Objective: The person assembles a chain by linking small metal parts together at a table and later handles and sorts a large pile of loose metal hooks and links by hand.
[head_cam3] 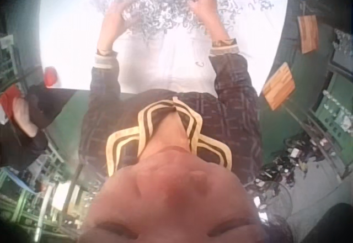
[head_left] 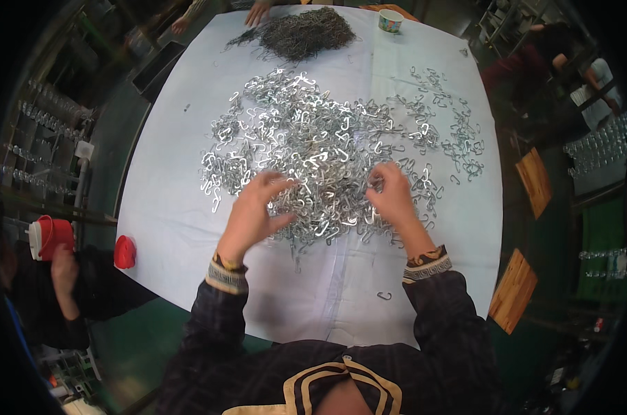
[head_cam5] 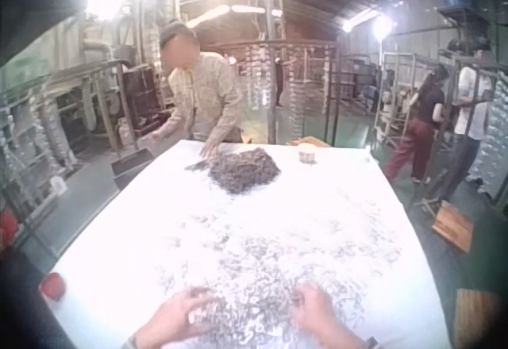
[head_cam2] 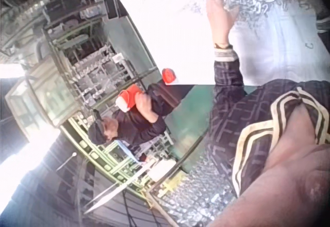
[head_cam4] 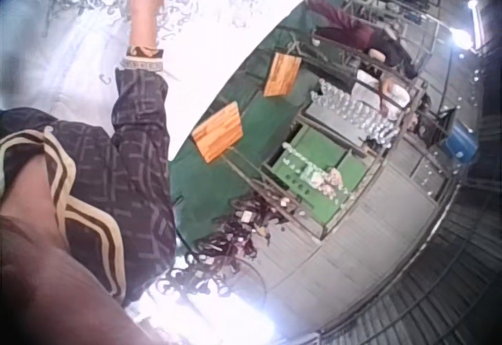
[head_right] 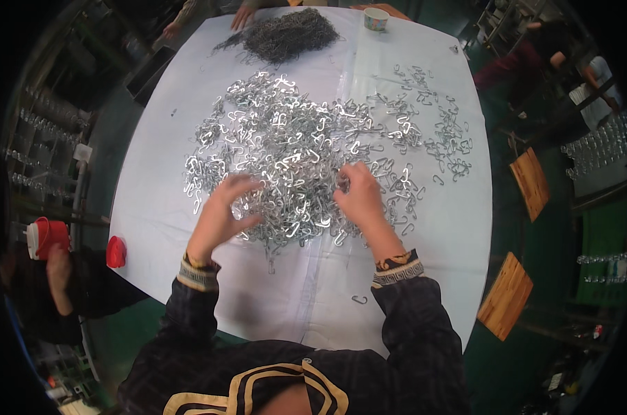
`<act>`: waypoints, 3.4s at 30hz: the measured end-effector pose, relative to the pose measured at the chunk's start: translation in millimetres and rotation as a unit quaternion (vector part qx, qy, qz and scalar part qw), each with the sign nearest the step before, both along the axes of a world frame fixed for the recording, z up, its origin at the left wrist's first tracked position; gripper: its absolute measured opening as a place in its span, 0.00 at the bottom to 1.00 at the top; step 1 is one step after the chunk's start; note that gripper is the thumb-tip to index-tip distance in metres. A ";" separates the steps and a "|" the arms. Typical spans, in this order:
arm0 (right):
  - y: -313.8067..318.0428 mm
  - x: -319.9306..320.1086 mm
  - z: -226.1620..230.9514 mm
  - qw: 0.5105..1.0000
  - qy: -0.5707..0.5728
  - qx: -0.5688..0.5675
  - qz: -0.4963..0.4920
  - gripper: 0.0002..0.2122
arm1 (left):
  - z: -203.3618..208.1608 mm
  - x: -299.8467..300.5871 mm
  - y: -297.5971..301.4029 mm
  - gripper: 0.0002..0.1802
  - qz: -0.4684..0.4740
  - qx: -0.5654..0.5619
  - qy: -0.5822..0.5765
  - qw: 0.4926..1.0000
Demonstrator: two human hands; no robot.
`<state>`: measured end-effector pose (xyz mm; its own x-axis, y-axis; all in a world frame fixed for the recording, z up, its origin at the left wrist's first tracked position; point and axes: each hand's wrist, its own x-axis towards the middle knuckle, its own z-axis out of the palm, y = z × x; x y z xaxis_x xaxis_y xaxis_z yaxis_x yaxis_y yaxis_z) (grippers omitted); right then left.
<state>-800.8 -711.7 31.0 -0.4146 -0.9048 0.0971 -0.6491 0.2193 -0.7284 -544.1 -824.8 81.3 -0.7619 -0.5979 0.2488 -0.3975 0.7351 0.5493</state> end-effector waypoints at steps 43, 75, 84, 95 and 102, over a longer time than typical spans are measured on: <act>16.2 6.7 62.7 0.992 -0.084 -0.097 -0.009 0.05 | -39.3 -38.5 5.6 0.32 0.029 -0.056 -0.116 0.991; 147.8 39.8 -53.9 0.984 -0.069 -0.037 -0.161 0.13 | -10.6 -47.8 82.2 0.18 -0.169 0.060 0.044 0.983; 112.2 37.0 -52.1 0.992 0.042 -0.036 -0.116 0.17 | -44.8 -27.5 36.4 0.40 0.001 -0.033 -0.006 0.999; 53.3 8.0 -24.0 0.996 0.089 0.000 0.009 0.14 | 20.7 -32.2 42.5 0.18 -0.044 0.042 0.137 0.989; 69.6 -14.4 -10.7 0.981 -0.121 -0.058 -0.142 0.09 | 9.4 -16.2 28.2 0.16 -0.020 0.075 0.150 0.986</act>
